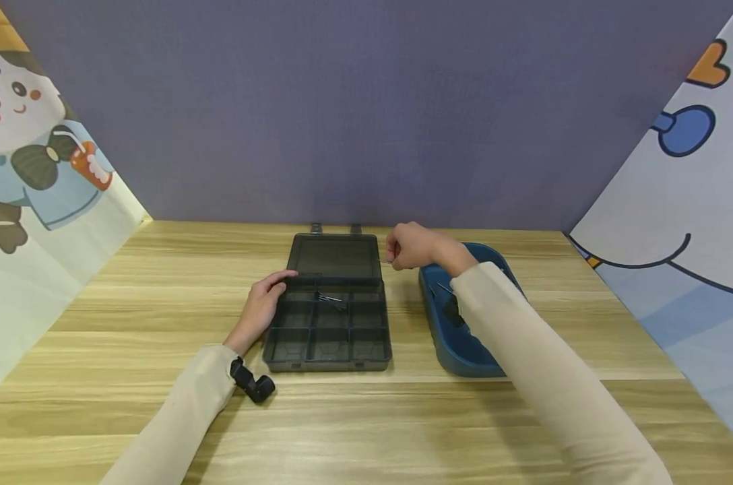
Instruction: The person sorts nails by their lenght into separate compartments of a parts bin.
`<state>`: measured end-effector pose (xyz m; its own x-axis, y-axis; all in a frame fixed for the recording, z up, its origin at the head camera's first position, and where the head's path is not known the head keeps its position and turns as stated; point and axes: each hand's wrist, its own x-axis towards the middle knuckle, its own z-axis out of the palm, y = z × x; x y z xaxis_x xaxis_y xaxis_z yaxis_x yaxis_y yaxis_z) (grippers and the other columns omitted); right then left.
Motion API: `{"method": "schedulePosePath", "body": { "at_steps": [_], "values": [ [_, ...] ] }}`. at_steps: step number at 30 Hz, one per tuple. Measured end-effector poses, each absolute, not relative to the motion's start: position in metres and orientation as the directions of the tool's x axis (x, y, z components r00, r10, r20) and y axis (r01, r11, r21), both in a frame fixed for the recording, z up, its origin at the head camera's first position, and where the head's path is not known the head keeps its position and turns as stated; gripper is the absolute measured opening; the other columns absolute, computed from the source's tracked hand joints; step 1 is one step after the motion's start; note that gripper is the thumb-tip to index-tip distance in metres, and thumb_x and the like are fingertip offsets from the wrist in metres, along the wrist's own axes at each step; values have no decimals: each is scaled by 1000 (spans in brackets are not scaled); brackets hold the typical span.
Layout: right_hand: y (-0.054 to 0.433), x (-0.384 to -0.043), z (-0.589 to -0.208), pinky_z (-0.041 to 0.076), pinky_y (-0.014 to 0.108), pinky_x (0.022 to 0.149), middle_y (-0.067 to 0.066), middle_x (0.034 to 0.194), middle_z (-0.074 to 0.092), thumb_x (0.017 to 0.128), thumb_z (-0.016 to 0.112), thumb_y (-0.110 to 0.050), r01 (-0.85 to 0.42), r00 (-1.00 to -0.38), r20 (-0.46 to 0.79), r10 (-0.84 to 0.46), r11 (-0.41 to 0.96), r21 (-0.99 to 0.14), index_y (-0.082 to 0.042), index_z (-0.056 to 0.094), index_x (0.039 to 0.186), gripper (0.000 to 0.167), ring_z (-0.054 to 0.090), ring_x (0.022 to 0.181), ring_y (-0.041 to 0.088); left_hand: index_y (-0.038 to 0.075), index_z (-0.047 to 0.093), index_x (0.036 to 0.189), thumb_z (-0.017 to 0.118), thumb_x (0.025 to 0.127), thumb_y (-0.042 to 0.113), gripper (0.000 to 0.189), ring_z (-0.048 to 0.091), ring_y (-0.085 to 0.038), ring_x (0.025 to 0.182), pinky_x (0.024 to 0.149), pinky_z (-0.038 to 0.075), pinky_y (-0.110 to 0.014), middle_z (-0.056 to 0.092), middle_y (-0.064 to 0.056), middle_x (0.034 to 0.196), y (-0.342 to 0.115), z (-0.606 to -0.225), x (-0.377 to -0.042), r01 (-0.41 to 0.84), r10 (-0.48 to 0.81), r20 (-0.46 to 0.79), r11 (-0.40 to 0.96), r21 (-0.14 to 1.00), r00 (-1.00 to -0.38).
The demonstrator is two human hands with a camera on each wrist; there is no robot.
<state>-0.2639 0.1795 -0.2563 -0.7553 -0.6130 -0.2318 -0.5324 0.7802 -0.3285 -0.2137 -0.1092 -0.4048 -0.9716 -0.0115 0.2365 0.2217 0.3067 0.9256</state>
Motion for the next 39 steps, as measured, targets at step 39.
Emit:
{"method": "schedulePosePath", "body": {
  "at_steps": [39],
  "values": [
    [90, -266, -283, 47, 24, 57, 3, 75, 63, 83, 58, -1, -579, -676, -275, -684, 724, -376, -3, 66, 90, 11, 55, 57, 10, -1, 61, 122, 41, 96, 3, 33, 42, -31, 134, 113, 31, -46, 54, -19, 136, -110, -404, -213, 204, -13, 218, 313, 928, -976]
  ]
}}
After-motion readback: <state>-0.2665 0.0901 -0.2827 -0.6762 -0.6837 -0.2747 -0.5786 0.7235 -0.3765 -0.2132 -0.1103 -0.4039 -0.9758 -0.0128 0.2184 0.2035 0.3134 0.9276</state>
